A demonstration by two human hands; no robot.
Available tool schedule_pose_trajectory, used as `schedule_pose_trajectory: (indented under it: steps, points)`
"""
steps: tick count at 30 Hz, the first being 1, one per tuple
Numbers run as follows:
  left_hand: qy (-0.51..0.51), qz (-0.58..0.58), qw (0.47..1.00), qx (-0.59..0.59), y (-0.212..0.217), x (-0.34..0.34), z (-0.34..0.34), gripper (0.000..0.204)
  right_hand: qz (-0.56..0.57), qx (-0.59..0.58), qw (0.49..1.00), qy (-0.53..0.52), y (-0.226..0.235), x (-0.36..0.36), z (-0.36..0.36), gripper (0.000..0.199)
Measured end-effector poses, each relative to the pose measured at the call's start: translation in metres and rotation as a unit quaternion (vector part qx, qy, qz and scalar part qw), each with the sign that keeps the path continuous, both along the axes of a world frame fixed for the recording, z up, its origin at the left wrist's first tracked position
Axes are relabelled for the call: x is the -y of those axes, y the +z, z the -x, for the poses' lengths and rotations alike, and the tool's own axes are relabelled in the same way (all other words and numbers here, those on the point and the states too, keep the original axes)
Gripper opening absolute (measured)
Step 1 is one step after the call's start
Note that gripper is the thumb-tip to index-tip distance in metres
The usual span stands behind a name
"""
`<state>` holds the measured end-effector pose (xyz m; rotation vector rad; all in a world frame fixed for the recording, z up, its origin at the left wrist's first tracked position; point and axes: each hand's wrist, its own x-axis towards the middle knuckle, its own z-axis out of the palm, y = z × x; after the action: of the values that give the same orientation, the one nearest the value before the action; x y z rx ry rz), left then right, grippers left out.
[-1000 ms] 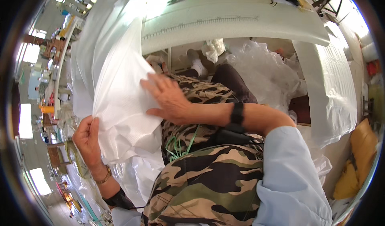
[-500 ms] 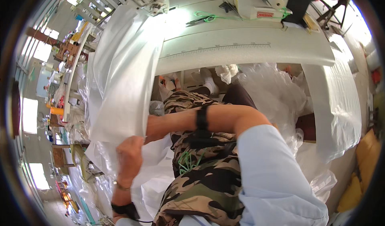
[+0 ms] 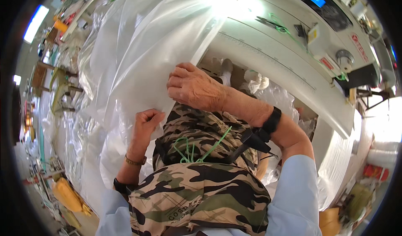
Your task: Sewing and manipulating large white plastic sheets at an industrial sewing machine.
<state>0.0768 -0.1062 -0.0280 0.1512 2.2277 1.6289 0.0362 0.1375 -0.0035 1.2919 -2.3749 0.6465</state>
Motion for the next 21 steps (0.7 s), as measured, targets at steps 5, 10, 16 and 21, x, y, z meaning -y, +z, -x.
schedule_pose_trajectory:
  steps: [5, 10, 16, 21]
  points:
    - [-0.013, -0.101, 0.979, 0.176, 0.007, 0.009, -0.002, 0.017, -0.024, 0.003, 0.999, 0.038, -0.01, 0.012, -0.01, 0.016]
    - [-0.025, -0.09, 0.982, 0.167, 0.005, 0.009, -0.004, 0.018, -0.046, 0.025, 0.997, 0.052, -0.005, 0.015, -0.017, 0.019]
    - [-0.072, 0.205, 0.904, -0.368, 0.041, -0.013, -0.027, 0.025, -0.057, 0.026, 0.998, 0.024, -0.005, 0.022, -0.026, 0.013]
    - [-0.052, 0.192, 0.896, -0.398, 0.028, -0.02, -0.03, 0.039, -0.047, -0.004, 0.999, -0.024, -0.001, 0.03, -0.031, 0.013]
